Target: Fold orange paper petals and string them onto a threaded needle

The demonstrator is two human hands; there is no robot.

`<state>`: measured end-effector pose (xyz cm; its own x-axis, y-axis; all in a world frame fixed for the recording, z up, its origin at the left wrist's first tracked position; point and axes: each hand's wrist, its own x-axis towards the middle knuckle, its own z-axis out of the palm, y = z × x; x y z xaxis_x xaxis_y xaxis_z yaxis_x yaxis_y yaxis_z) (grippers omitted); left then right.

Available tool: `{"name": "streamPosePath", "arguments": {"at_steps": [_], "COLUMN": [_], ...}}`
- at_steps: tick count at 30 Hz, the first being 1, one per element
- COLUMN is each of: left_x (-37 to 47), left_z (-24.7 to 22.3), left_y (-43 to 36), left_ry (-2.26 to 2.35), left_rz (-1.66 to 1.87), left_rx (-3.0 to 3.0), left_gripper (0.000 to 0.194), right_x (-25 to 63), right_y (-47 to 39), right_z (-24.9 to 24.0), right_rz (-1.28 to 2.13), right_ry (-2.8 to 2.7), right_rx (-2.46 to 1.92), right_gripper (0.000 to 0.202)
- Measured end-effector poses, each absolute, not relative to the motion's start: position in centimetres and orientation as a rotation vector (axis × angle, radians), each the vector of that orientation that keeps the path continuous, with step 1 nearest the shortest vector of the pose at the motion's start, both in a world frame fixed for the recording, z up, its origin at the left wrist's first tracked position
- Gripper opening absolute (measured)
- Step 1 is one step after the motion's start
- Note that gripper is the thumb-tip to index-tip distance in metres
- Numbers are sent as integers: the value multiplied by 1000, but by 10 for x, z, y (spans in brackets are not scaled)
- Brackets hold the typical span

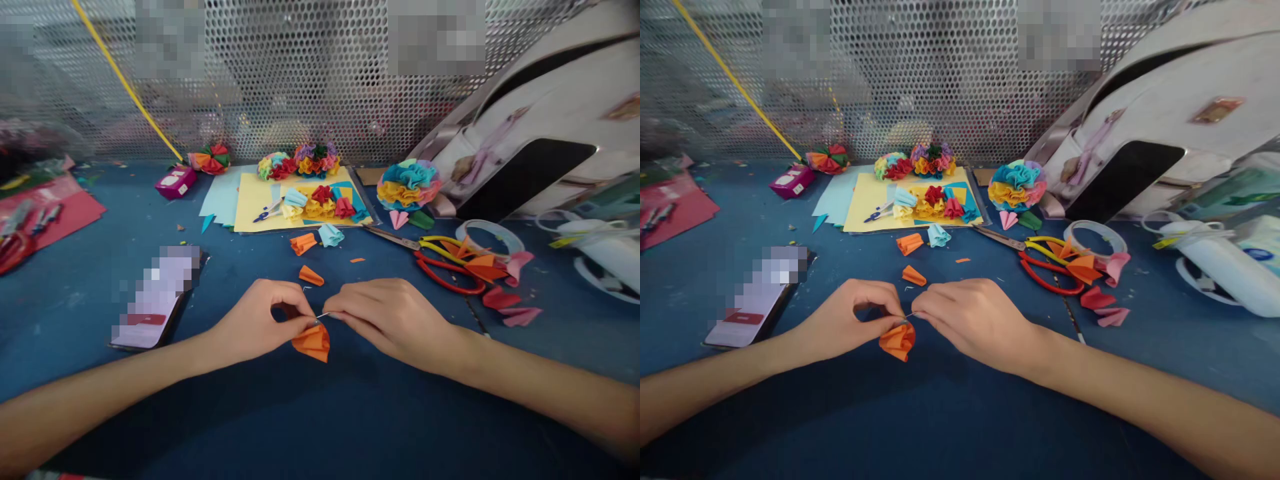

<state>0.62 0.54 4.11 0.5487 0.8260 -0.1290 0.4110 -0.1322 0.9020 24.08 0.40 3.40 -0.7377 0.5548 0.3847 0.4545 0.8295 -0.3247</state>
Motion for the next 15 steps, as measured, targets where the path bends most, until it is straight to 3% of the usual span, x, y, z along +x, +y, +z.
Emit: {"name": "streamPosePath", "arguments": {"at_steps": [6, 15], "left_x": [5, 5], "left_z": [40, 40], "left_y": [6, 4], "left_ry": [1045, 1071], "left_rz": [487, 457], "left_rx": [1683, 1605], "left_gripper": [13, 14], "right_x": [241, 243], "right_y": [6, 10], "right_z": [31, 28], "right_rz": [313, 451], "right_ry": [-2511, -2369], "right_rx": [-743, -744], "right_gripper": [27, 10]}}
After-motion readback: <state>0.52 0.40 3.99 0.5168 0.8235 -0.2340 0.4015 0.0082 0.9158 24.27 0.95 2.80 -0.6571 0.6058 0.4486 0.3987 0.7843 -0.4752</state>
